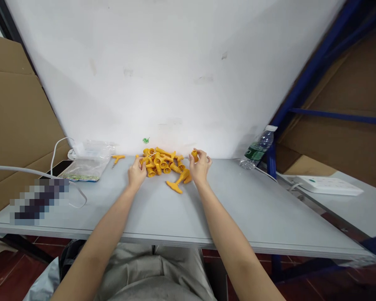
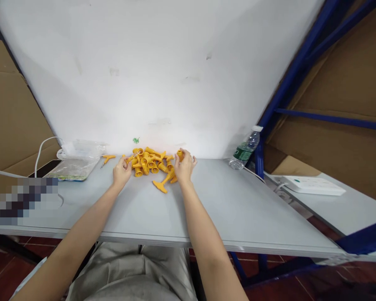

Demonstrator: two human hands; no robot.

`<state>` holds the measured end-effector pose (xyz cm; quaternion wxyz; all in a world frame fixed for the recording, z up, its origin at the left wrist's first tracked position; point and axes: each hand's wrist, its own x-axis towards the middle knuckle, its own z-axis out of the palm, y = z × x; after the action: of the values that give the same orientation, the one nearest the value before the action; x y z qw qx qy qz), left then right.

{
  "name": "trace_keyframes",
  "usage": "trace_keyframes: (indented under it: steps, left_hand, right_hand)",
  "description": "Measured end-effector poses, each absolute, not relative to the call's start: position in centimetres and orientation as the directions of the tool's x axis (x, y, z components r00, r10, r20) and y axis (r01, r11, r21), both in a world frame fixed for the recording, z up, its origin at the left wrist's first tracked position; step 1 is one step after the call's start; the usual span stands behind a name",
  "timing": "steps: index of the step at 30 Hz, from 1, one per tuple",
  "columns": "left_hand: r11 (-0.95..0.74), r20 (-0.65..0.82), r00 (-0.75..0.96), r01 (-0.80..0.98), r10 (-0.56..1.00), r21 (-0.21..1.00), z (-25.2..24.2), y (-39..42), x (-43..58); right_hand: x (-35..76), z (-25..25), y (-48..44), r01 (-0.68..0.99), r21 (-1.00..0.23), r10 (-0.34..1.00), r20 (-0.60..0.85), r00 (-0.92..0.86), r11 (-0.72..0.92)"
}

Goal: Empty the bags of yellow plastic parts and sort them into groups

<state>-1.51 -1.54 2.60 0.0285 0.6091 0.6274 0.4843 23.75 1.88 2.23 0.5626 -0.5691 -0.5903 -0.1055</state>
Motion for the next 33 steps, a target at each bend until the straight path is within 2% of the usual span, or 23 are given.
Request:
trace_keyframes:
  steps: [4, 8, 14, 17, 21, 24, 28, 33]
  left_hand:
    - [-0.243, 0.554, -0.280, 0.683, 0.784, 0.689, 2.2, -1.2, -1.9]
    - [-0.247, 0.536, -0.297, 0.646, 0.790, 0.723, 1.9, -0.9, -2.1]
    - [-0.308, 0.517, -0.362, 0.498, 0.776, 0.811, 1.6, -0.3, -2.1]
    - [-0.319, 0.480, -0.405, 0.403, 0.778, 0.858, 1.4, 0.1, -2.3]
    - [-0.343, 0.462, -0.484, 0.318, 0.743, 0.884, 0.6, 1.1, -2.8]
    - [-0.374, 0.440, -0.534, 0.233, 0.722, 0.897, -0.1, 2.0, -3.1]
    - [-0.345, 0.378, -0.576, 0.170, 0.725, 0.923, -0.8, 2.7, -3.5]
    - [-0.310, 0.360, -0.591, 0.188, 0.722, 0.932, -1.0, 3.0, -3.9]
  right_hand:
    - [26.8, 0.5, 2.8, 0.669, -0.732, 0.604, 0.594, 0.532, 0.130]
    - [28.9, -1.4, 3.5, 0.553, -0.832, 0.598, 0.428, 0.677, -0.030]
    - [30.2, -3.2, 4.5, 0.465, -0.885, 0.609, 0.379, 0.697, 0.018]
    - [30.5, -3.5, 4.8, 0.435, -0.900, 0.603, 0.339, 0.722, -0.014]
    - [30.5, -3.5, 4.8, 0.472, -0.877, 0.600, 0.331, 0.728, -0.090]
    - [30.1, -3.2, 4.6, 0.531, -0.835, 0.647, 0.326, 0.690, -0.145]
    - [29.5, -2.4, 4.2, 0.686, -0.661, 0.778, 0.244, 0.579, -0.304]
    - [29.4, -1.8, 4.8, 0.798, -0.513, 0.876, 0.166, 0.453, -0.315]
